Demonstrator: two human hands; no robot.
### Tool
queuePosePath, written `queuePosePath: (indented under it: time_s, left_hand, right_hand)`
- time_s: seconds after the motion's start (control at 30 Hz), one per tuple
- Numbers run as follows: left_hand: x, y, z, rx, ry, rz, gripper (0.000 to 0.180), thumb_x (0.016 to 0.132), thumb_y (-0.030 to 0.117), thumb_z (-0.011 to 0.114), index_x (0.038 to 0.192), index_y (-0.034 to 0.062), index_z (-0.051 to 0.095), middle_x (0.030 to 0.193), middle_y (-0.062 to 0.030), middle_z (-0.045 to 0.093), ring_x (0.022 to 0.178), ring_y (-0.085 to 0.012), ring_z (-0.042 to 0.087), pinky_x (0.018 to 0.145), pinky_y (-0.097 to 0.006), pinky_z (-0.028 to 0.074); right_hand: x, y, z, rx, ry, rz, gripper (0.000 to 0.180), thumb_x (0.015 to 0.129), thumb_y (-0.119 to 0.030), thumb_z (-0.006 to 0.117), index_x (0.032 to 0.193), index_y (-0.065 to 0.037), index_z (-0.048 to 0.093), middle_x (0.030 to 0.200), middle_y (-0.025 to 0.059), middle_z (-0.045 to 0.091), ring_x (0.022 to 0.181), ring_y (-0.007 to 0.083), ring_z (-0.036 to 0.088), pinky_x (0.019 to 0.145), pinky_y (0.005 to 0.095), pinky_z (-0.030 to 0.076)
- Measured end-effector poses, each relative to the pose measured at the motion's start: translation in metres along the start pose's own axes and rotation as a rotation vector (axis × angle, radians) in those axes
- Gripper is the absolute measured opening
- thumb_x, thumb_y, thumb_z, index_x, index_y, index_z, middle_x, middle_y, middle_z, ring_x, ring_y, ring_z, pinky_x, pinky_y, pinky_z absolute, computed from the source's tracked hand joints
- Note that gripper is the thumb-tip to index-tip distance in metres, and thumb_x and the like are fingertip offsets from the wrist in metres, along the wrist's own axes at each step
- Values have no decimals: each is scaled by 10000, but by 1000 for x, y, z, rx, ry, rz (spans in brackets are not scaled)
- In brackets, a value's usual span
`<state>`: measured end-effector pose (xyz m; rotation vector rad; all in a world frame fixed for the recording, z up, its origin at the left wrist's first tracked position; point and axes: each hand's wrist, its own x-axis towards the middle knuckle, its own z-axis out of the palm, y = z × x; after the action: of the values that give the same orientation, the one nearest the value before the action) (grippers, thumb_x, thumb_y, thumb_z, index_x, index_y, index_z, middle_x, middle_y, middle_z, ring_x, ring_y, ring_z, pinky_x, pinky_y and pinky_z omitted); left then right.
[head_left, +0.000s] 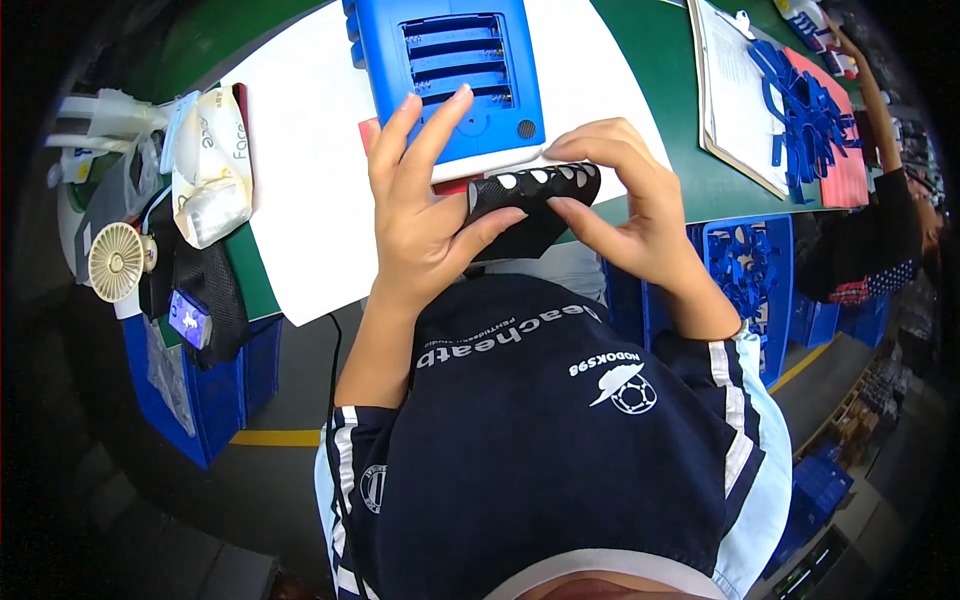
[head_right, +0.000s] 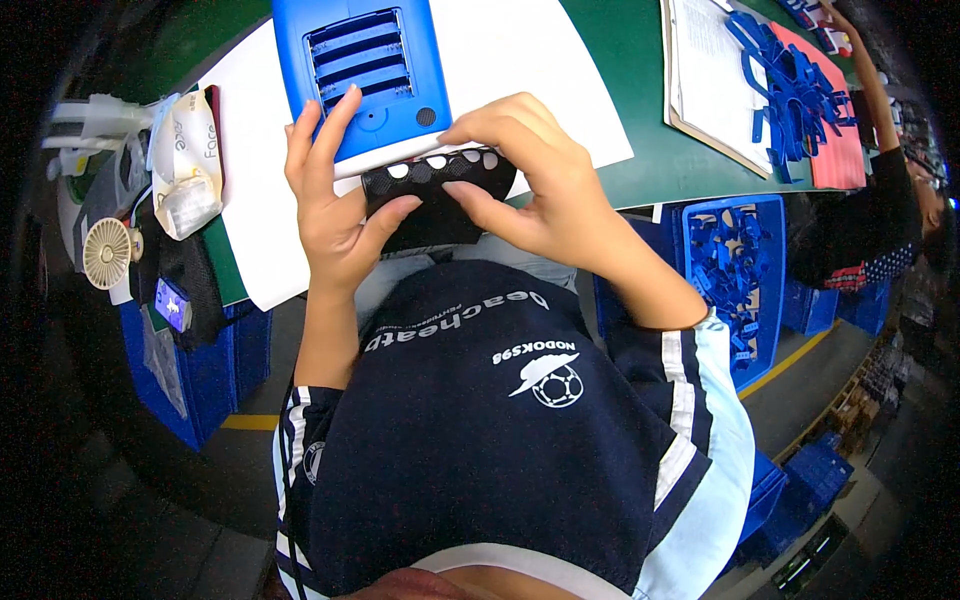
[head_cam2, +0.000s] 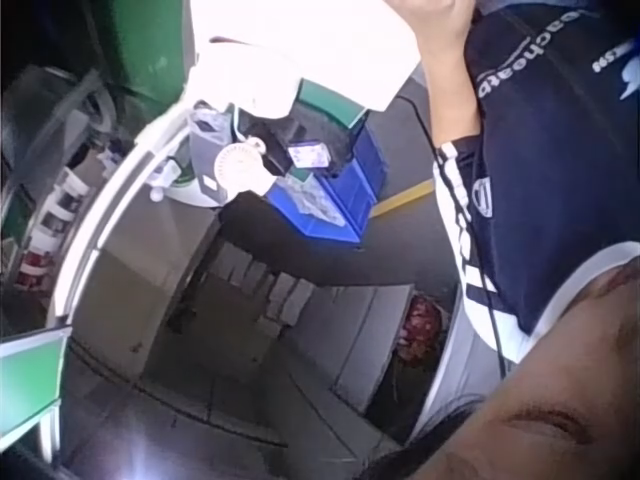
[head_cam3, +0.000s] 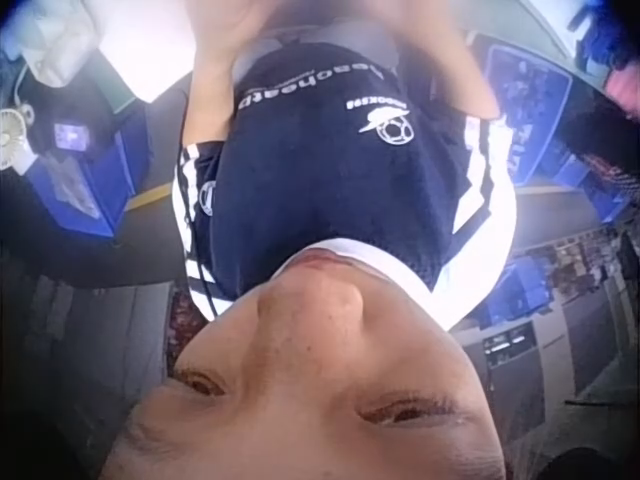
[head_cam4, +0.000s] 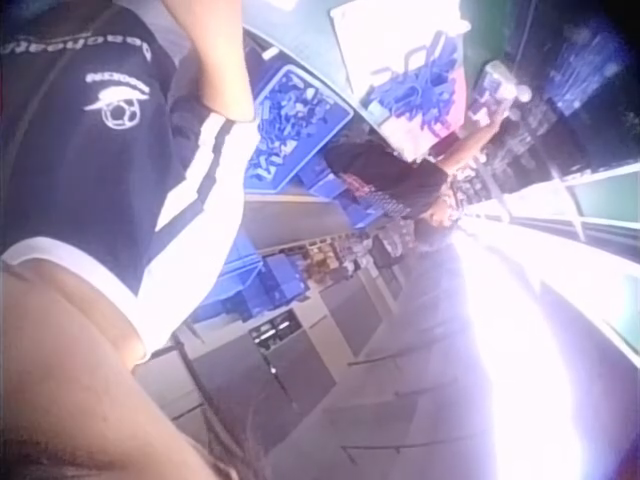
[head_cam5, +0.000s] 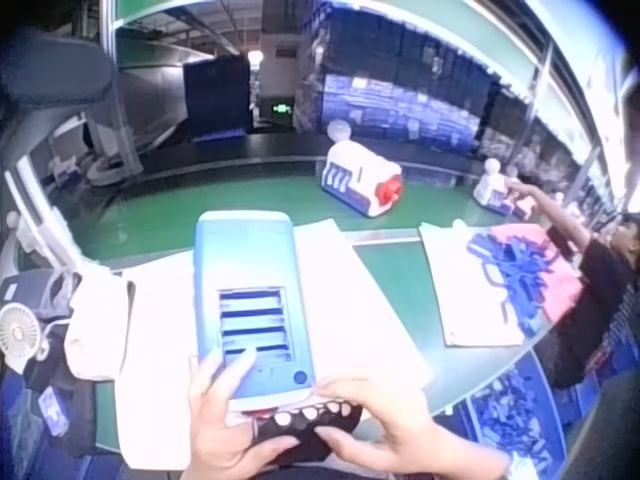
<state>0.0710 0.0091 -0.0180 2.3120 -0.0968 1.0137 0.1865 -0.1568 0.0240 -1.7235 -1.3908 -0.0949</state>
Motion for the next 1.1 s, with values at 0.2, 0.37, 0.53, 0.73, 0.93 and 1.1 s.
queuePosePath:
  time_s: [0.2,0.37,0.53,0.73,0.93,1.1]
  left_hand:
    - [1,1,-3,71,-55,-9,357,726,389,663,697,35,691,1340,-133,423,1310,-332,206,1078,-462,100]
    - [3,6,-4,2,-10,-53,235,657,275,738,705,49,692,1295,-104,481,1273,-311,280,1058,-483,108]
    - [-2,2,-4,41,-47,-50,325,747,380,651,725,59,698,1326,-110,443,1309,-322,216,1084,-469,76]
    - [-3,2,-2,53,-39,-53,315,741,379,656,712,68,699,1321,-111,447,1313,-319,208,1086,-470,69]
    - [-3,1,-3,40,-41,-58,295,723,358,678,683,66,689,1321,-111,449,1320,-308,193,1087,-465,64]
    - [-3,0,-2,45,-38,-45,294,719,360,680,668,70,683,1322,-109,448,1320,-307,192,1086,-467,59]
  right_hand:
    - [-6,3,8,273,57,234,217,696,-23,698,877,-35,578,857,72,588,751,184,565,606,248,450]
    - [8,0,-6,173,-149,146,151,698,-2,689,799,-27,579,832,64,576,775,181,570,641,248,457]
    - [60,41,-14,6,102,-50,174,706,-91,697,829,-33,590,873,82,585,870,216,572,769,308,448]
    - [123,51,-10,246,122,426,140,810,-152,614,861,-23,594,916,39,603,801,108,548,719,251,442]
    - [141,79,0,419,78,216,148,827,-131,613,814,16,602,910,48,619,791,66,530,736,212,425]
    - [142,81,3,425,82,251,140,823,-121,616,829,18,609,870,36,618,759,59,526,710,195,422]
